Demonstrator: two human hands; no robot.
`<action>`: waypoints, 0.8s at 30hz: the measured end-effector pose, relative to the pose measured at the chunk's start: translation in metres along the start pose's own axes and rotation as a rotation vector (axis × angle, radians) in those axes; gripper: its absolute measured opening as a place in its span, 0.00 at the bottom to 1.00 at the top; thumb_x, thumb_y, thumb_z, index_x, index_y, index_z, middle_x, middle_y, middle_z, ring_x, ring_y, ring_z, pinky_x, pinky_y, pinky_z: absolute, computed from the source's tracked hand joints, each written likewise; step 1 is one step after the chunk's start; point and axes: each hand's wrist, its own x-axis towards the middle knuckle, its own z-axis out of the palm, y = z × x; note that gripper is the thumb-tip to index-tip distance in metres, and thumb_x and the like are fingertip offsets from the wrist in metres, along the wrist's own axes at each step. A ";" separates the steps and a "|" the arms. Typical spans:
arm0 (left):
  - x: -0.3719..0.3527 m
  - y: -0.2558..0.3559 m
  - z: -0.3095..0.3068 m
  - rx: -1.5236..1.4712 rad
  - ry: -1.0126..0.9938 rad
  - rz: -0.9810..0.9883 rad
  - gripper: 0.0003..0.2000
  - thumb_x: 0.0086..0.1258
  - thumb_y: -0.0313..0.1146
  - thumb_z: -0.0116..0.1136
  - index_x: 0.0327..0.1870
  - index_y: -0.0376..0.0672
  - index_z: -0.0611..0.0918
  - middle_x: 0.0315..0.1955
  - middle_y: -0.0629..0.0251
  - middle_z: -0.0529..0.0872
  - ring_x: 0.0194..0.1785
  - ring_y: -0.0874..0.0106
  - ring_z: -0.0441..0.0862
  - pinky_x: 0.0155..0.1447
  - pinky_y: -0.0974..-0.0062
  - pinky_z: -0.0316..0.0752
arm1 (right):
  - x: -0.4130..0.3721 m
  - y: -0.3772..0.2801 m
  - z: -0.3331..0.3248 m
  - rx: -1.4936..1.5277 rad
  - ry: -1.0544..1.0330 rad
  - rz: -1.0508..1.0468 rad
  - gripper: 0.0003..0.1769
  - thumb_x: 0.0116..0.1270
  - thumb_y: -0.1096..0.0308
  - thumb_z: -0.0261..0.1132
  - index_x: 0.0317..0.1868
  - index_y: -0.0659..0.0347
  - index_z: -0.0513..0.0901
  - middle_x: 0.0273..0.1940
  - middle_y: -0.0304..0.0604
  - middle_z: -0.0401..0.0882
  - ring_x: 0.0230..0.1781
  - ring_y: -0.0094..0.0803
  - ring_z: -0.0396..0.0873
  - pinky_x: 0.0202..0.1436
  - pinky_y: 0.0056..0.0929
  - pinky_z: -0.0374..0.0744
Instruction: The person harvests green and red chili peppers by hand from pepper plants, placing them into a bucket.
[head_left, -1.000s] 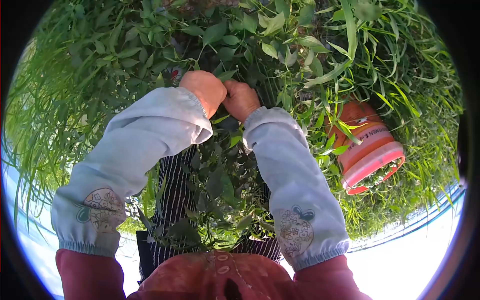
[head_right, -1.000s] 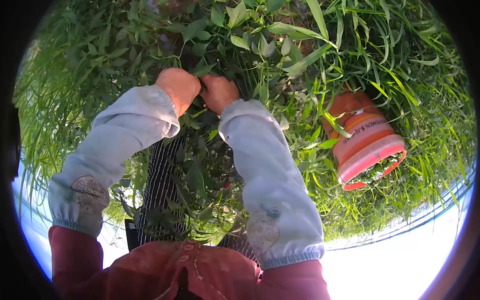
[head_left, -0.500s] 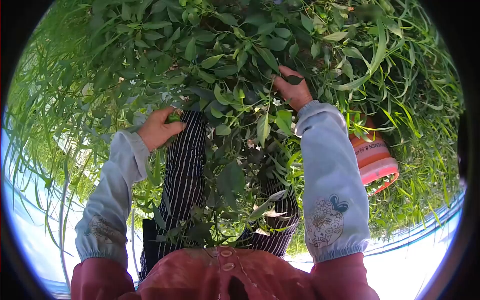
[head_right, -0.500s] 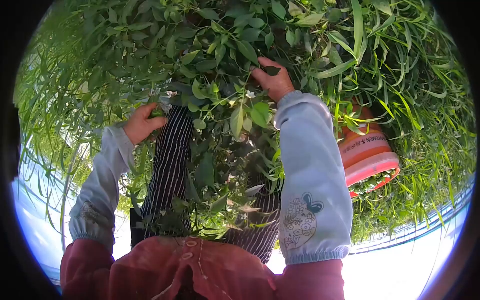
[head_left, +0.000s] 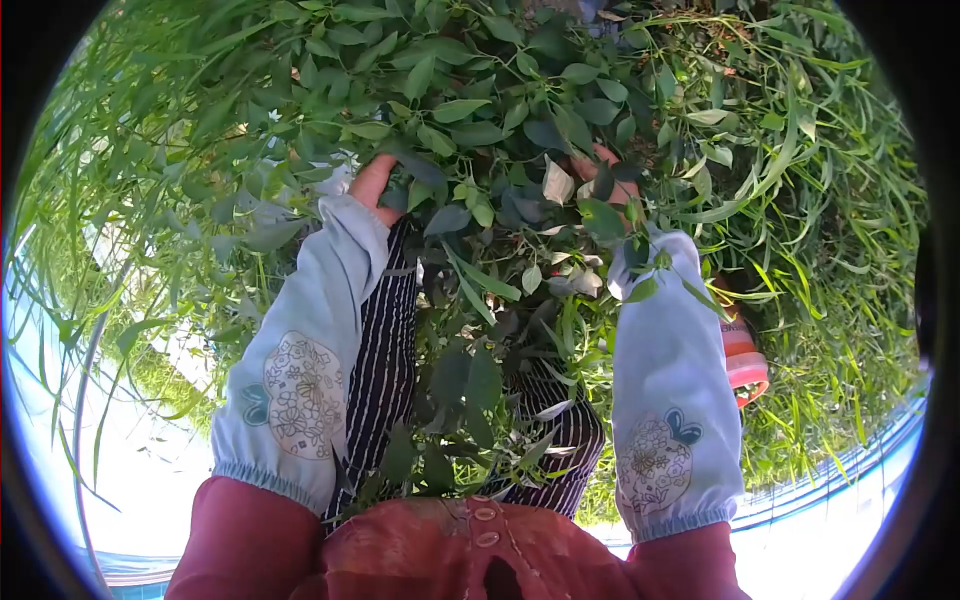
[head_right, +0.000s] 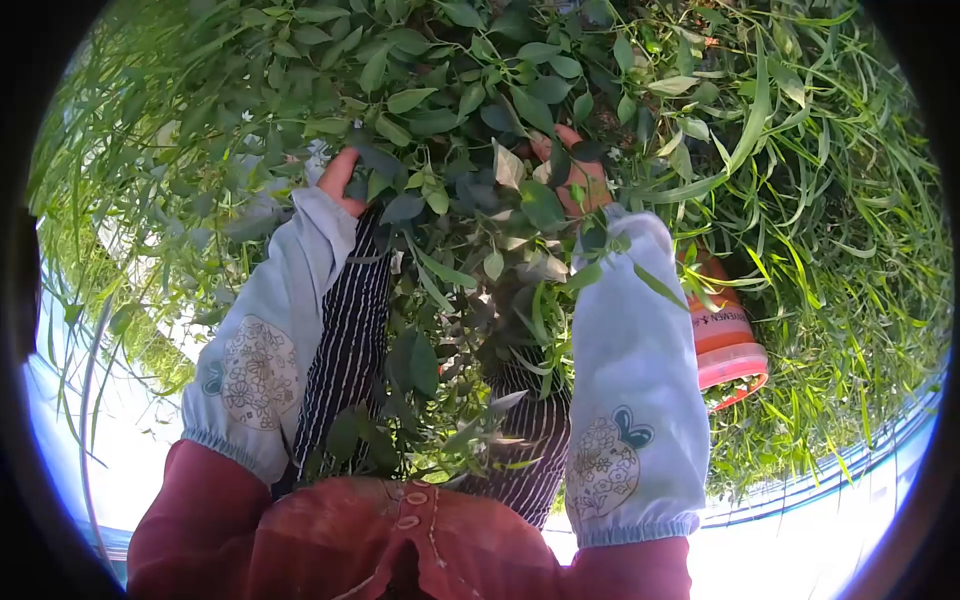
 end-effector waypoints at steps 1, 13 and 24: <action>-0.004 0.000 0.004 -0.065 -0.031 0.009 0.14 0.60 0.33 0.58 0.46 0.40 0.76 0.30 0.62 0.80 0.32 0.72 0.78 0.33 0.78 0.74 | 0.003 0.024 -0.009 -0.055 -0.031 -0.132 0.26 0.64 0.65 0.62 0.59 0.67 0.68 0.46 0.46 0.78 0.45 0.30 0.78 0.50 0.27 0.77; -0.087 0.074 0.007 -0.186 -0.304 0.120 0.07 0.67 0.37 0.48 0.39 0.44 0.71 0.16 0.68 0.68 0.13 0.77 0.63 0.14 0.82 0.59 | 0.029 -0.096 0.071 -0.153 0.343 0.240 0.18 0.63 0.71 0.59 0.54 0.64 0.74 0.43 0.45 0.80 0.47 0.32 0.77 0.49 0.26 0.75; -0.093 0.091 0.003 0.200 -0.287 -0.083 0.09 0.67 0.42 0.48 0.36 0.47 0.70 0.17 0.68 0.70 0.15 0.76 0.66 0.15 0.78 0.58 | 0.108 -0.062 0.162 -1.062 -0.602 0.361 0.26 0.51 0.63 0.62 0.48 0.71 0.75 0.49 0.61 0.76 0.51 0.51 0.74 0.54 0.37 0.72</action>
